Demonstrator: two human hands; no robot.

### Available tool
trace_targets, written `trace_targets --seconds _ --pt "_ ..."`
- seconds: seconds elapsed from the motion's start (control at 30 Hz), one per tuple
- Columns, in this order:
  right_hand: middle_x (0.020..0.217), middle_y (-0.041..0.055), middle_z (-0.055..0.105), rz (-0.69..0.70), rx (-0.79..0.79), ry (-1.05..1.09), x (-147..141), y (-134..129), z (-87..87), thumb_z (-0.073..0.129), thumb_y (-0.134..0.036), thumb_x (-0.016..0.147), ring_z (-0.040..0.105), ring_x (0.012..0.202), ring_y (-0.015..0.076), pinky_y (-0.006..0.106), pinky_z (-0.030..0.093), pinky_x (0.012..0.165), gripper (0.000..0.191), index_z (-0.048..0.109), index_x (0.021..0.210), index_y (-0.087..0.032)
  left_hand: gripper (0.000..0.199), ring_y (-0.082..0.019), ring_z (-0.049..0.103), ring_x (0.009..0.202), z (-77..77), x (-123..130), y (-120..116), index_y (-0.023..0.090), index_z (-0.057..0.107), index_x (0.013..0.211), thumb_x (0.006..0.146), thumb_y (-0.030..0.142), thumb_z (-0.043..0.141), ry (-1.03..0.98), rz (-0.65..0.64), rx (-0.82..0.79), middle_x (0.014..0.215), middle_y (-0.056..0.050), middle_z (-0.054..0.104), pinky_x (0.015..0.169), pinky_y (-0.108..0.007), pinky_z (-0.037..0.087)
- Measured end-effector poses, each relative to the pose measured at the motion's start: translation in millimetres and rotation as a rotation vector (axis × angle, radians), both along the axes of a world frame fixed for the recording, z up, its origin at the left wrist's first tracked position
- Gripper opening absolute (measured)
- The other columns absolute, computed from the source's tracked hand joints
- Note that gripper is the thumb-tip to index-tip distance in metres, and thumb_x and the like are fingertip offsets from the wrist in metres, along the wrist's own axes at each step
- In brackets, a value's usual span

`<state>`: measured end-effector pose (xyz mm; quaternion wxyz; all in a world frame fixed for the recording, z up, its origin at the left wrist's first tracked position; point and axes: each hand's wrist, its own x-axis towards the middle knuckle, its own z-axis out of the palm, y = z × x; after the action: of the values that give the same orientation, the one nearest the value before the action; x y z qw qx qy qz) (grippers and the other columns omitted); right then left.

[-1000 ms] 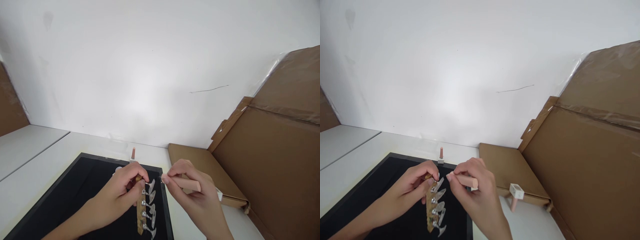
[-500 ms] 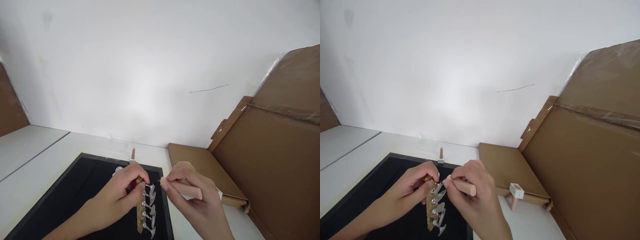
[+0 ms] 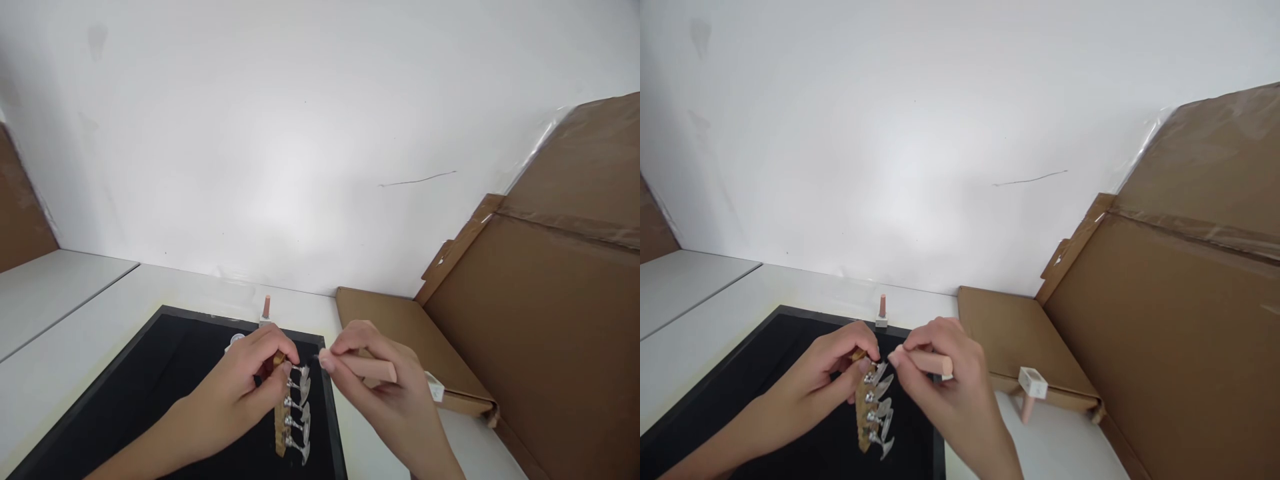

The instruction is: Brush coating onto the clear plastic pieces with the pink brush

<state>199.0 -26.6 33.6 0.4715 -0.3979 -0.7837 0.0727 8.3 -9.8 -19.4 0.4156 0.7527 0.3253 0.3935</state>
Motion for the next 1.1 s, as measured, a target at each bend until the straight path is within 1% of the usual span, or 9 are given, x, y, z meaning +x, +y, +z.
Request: trace_targets --seconds 0.1,0.23,0.3,0.47,0.53,0.63,0.83,1.03,1.1 --pt "0.058 -0.0024 0.058 -0.027 -0.001 0.056 2.4 3.5 -3.0 0.063 -0.016 0.081 0.056 0.056 0.0149 0.025 0.042 0.048 0.015 0.056 0.069 -0.022 0.012 -0.01 0.047 0.06 -0.1 1.0 1.8 0.022 0.054 0.092 0.094 0.021 0.043 0.007 0.019 0.005 0.077 0.003 0.047 0.056 -0.022 0.04" --pt "0.058 -0.0041 0.057 0.138 -0.072 0.143 2.7 4.7 -4.9 0.063 -0.017 0.081 0.053 0.052 0.0128 0.025 0.043 0.049 0.013 0.056 0.071 -0.023 0.012 -0.011 0.047 0.062 3.2 2.3 4.5 0.021 0.054 0.09 0.093 0.019 0.042 0.01 0.038 0.052 0.08 0.002 0.049 0.058 -0.023 0.041" --pt "0.058 -0.0035 0.057 0.164 -0.109 0.122 1.8 5.4 -5.4 0.064 -0.018 0.08 0.053 0.053 0.0128 0.025 0.044 0.05 0.014 0.056 0.069 -0.022 0.013 -0.011 0.047 0.062 4.4 2.9 5.0 0.021 0.054 0.089 0.093 0.017 0.043 0.013 0.037 0.059 0.08 0.002 0.05 0.058 -0.023 0.041" --pt "0.061 -0.0015 0.06 -0.01 -0.111 0.098 1.0 12.0 -8.3 0.065 -0.021 0.08 0.054 0.053 0.013 0.024 0.041 0.049 0.015 0.059 0.067 -0.021 0.014 -0.011 0.047 0.062 2.6 3.4 5.0 0.021 0.055 0.09 0.091 0.014 0.043 0.015 0.04 0.068 0.081 0.002 0.05 0.057 -0.022 0.041" --pt "0.063 -0.0012 0.062 -0.041 -0.088 0.123 1.2 14.9 -9.7 0.064 -0.02 0.08 0.056 0.055 0.0134 0.023 0.042 0.051 0.013 0.06 0.068 -0.021 0.014 -0.011 0.046 0.061 1.0 3.1 5.3 0.022 0.054 0.09 0.091 0.015 0.042 0.011 0.051 0.066 0.08 0.002 0.049 0.057 -0.022 0.042" --pt "0.061 -0.0017 0.062 -0.035 -0.066 0.157 0.9 15.5 -10.4 0.063 -0.019 0.081 0.056 0.055 0.0133 0.023 0.043 0.051 0.013 0.059 0.069 -0.021 0.013 -0.01 0.046 0.06 -1.3 2.6 7.5 0.022 0.054 0.091 0.092 0.017 0.042 0.01 0.051 0.058 0.08 0.003 0.048 0.058 -0.023 0.044" --pt "0.057 -0.0019 0.057 0.132 -0.143 0.16 -0.4 9.9 -8.2 0.064 -0.024 0.081 0.049 0.049 0.0122 0.023 0.04 0.045 0.014 0.058 0.069 -0.021 0.012 -0.011 0.047 0.063 -3.5 2.6 13.0 0.022 0.055 0.096 0.093 0.019 0.043 -0.014 0.039 0.073 0.082 0.002 0.048 0.061 -0.024 0.046" --pt "0.061 -0.0008 0.061 -0.032 -0.092 0.142 0.1 16.0 -9.8 0.063 -0.019 0.082 0.056 0.055 0.013 0.023 0.043 0.051 0.016 0.058 0.066 -0.02 0.014 -0.011 0.044 0.061 -1.1 2.1 7.0 0.022 0.056 0.094 0.093 0.018 0.042 0.01 0.04 0.071 0.082 0.002 0.048 0.058 -0.023 0.044" --pt "0.061 -0.0017 0.061 -0.027 -0.073 0.165 0.8 16.0 -10.2 0.063 -0.018 0.081 0.056 0.055 0.0128 0.022 0.043 0.051 0.014 0.058 0.069 -0.021 0.014 -0.011 0.044 0.062 -0.5 1.7 6.4 0.022 0.056 0.094 0.093 0.018 0.043 0.014 0.046 0.069 0.082 0.002 0.049 0.058 -0.023 0.044"
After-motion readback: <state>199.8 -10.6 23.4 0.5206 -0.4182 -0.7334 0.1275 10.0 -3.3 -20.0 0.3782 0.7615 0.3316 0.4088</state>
